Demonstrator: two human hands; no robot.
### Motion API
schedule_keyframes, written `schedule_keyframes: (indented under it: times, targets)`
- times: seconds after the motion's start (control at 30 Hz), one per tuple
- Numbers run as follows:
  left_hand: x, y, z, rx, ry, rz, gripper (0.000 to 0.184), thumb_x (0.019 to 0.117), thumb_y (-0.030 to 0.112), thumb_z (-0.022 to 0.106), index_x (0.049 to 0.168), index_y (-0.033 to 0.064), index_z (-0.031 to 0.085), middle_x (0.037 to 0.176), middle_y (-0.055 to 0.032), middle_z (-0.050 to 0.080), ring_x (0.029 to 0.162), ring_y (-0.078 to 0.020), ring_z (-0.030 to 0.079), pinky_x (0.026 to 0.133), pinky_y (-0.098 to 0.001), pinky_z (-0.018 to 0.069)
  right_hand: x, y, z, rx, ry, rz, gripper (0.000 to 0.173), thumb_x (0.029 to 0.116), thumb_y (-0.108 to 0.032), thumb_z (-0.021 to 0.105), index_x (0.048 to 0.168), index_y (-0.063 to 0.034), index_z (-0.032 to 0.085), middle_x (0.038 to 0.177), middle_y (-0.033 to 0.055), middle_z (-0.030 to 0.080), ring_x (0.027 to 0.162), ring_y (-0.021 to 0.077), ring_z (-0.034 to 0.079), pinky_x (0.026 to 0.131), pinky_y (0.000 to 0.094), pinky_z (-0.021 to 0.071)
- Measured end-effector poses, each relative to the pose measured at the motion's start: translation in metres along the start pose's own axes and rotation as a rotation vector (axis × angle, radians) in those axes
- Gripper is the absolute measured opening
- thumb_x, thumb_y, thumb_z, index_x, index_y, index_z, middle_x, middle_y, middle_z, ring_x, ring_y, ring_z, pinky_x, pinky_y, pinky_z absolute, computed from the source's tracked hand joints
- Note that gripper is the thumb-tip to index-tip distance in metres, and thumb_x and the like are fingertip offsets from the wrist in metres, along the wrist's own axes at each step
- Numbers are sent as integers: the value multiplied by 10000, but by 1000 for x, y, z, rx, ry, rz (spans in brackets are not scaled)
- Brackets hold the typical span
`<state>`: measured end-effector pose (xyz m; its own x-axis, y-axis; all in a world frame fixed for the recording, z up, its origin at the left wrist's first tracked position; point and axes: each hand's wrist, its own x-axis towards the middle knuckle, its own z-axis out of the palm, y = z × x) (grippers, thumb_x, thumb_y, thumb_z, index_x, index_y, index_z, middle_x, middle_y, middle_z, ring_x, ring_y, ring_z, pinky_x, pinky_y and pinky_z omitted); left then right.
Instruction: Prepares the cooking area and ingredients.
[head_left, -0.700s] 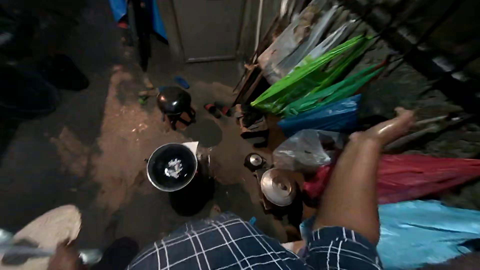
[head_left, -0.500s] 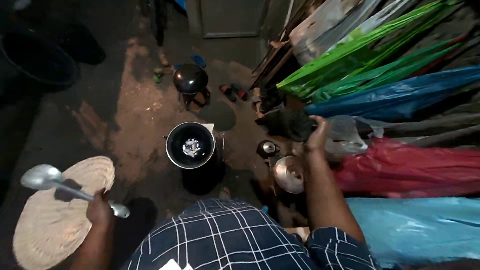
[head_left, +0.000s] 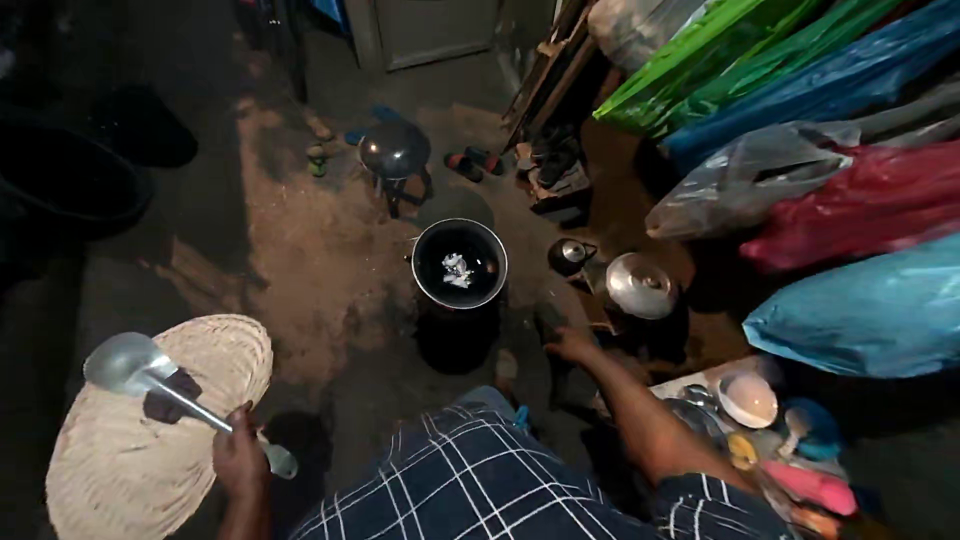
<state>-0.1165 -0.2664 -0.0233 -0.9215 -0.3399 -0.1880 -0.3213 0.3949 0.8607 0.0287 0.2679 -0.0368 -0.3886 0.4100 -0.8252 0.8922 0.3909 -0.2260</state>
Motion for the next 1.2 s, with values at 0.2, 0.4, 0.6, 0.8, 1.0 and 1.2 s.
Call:
schedule_keyframes:
  times: [0.2,0.4,0.6,0.8,1.0,1.2]
  targets:
    - [48,-24,-48,-11,7,-45,444,1120,281,341,1298,-47,581,1028,-83,611,808,-67,561,784,-260,498,-28,-81,131,841,-111,160,436,1004,-206,647,1384,-32,526,1174,165,615,975,233,610,812,400,531]
    - [122,-8,-33,-34,-10,-22,440,1118,264,331,1306,-52,571,1104,-103,605,855,-72,567,806,-268,504,-23,-228,175,1380,-203,121,373,1040,-213,542,1365,-35,509,1175,157,605,985,223,617,793,368,539]
    - [217,30,-31,-75,-108,76,407,1114,227,329,1290,-71,542,1017,-20,592,796,6,573,750,-195,515,41,-333,174,1508,24,217,521,1046,-266,589,1462,15,449,1465,217,489,1305,316,501,1033,490,454]
    - [303,60,-39,-25,-106,33,372,1112,230,321,1240,-32,551,890,52,567,687,18,562,652,-178,513,69,-388,178,1559,134,345,531,1038,-244,601,1473,-2,415,1346,218,529,1118,288,558,877,413,503]
    - [404,84,-7,89,-249,25,406,1117,251,315,1242,-39,571,977,27,612,718,24,575,678,-175,512,92,-399,193,1655,301,450,308,1057,-241,556,1241,6,571,1011,135,592,794,187,565,662,333,489]
    - [532,119,56,138,-581,156,384,1111,244,348,1187,-57,574,885,31,590,700,27,554,686,-164,499,89,-428,216,1791,477,624,341,1102,-311,464,1232,-10,556,913,85,545,676,134,506,587,280,452]
